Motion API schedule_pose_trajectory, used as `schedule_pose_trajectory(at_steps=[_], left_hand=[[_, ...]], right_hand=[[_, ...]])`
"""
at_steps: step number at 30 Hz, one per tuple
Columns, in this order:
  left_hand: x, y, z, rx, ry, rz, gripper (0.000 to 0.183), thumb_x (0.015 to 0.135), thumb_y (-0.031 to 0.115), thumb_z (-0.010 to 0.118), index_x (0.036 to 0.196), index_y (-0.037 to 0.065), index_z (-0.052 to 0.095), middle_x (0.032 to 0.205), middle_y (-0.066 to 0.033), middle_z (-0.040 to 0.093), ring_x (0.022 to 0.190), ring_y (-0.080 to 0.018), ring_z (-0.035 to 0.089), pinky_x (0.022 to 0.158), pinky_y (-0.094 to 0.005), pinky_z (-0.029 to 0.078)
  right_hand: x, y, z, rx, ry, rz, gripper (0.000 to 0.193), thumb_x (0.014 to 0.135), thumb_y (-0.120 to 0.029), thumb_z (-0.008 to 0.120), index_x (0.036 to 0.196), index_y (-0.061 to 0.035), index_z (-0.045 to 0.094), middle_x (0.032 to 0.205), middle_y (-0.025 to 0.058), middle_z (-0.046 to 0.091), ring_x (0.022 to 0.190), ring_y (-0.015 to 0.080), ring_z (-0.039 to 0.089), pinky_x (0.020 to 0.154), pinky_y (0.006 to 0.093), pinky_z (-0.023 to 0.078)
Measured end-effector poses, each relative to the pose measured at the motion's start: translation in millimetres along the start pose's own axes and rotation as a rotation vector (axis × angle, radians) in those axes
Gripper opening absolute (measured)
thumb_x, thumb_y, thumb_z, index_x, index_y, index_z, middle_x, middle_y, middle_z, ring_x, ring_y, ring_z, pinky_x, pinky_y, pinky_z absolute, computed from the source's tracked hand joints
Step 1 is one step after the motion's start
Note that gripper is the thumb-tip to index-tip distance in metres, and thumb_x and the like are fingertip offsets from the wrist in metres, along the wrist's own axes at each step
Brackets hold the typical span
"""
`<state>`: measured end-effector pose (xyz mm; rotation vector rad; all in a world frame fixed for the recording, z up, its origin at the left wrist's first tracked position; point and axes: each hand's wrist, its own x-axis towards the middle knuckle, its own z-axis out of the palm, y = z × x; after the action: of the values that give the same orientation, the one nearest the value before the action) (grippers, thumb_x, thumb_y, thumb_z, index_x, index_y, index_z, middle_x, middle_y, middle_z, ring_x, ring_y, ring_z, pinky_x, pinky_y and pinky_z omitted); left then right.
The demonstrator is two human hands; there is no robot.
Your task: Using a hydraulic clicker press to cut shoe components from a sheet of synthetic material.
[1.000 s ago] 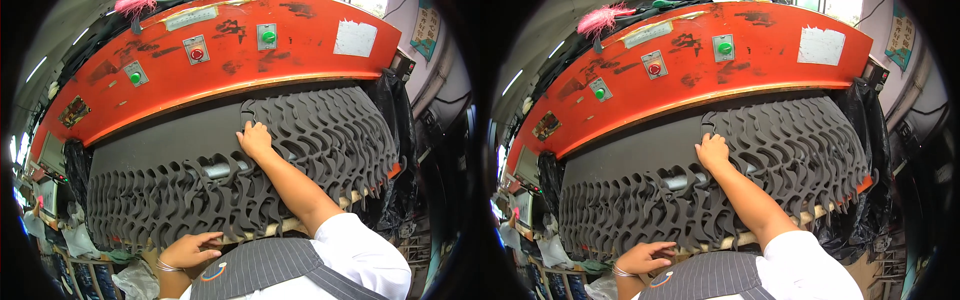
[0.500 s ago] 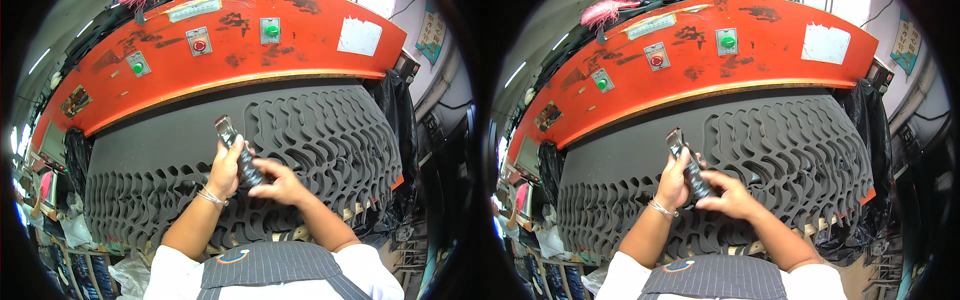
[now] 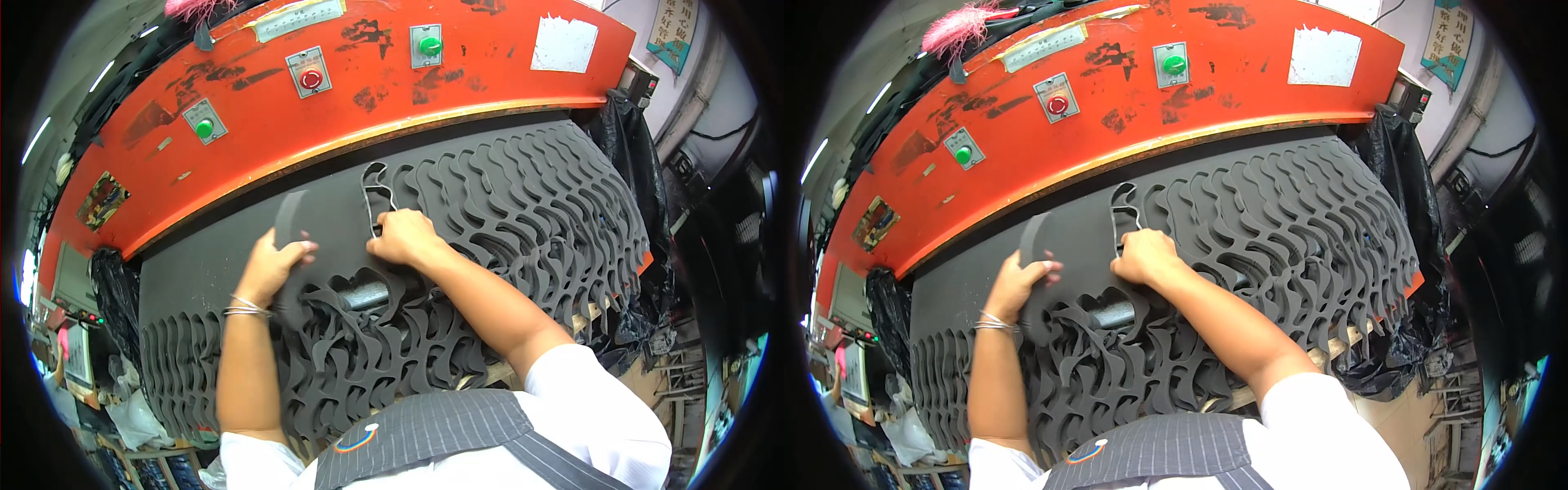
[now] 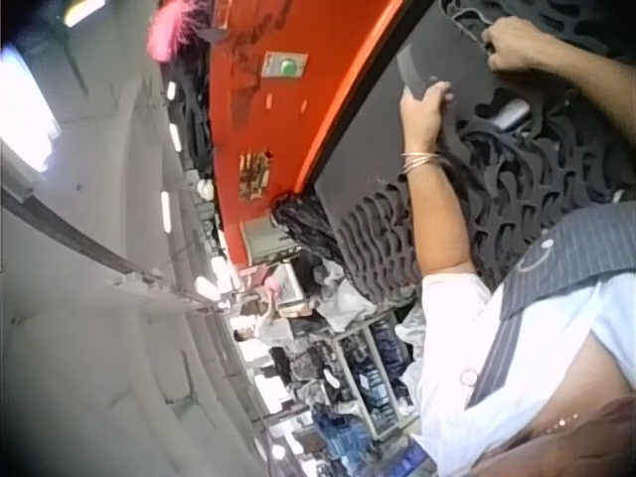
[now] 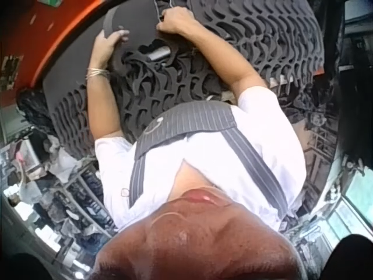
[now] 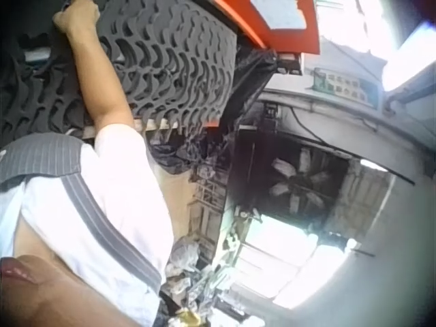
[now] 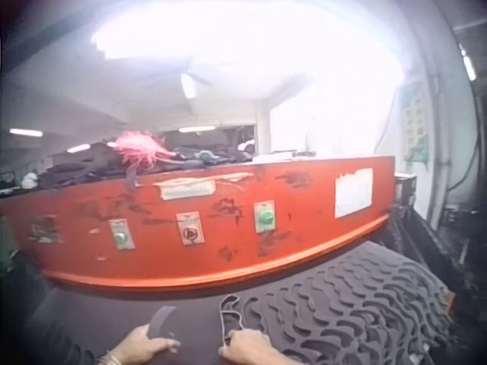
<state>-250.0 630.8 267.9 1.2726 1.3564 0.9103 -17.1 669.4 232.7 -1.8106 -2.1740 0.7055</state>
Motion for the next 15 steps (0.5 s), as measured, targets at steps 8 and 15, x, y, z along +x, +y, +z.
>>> schedule_pose_trajectory(at_steps=[8, 15], left_hand=[[82.1, -75.4, 47.1, 0.148, -0.198, 0.080, 0.065, 0.078, 0.031, 0.060, 0.130, -0.005, 0.045, 0.130, -0.0243, 0.050, 0.130, -0.0342, 0.037, 0.111, -0.0415, 0.021], [85.5, -53.5, 53.3, 0.438, -0.381, 0.114, 0.073, 0.079, 0.033, 0.058, 0.138, -0.003, 0.035, 0.145, -0.0198, 0.036, 0.140, -0.0353, 0.018, 0.113, -0.0446, -0.008]], right_hand=[[-8.4, 43.7, 28.3, 0.305, 0.221, -0.254, 0.085, 0.068, -0.035, 0.080, 0.135, 0.0013, 0.042, 0.106, 0.0172, 0.062, 0.102, 0.0335, 0.056, 0.090, 0.0381, 0.045], [-7.9, 58.9, 38.5, 0.295, 0.414, -0.427, 0.062, 0.063, -0.017, 0.080, 0.118, 0.0007, 0.058, 0.093, 0.0128, 0.063, 0.091, 0.0277, 0.055, 0.082, 0.0356, 0.047]])
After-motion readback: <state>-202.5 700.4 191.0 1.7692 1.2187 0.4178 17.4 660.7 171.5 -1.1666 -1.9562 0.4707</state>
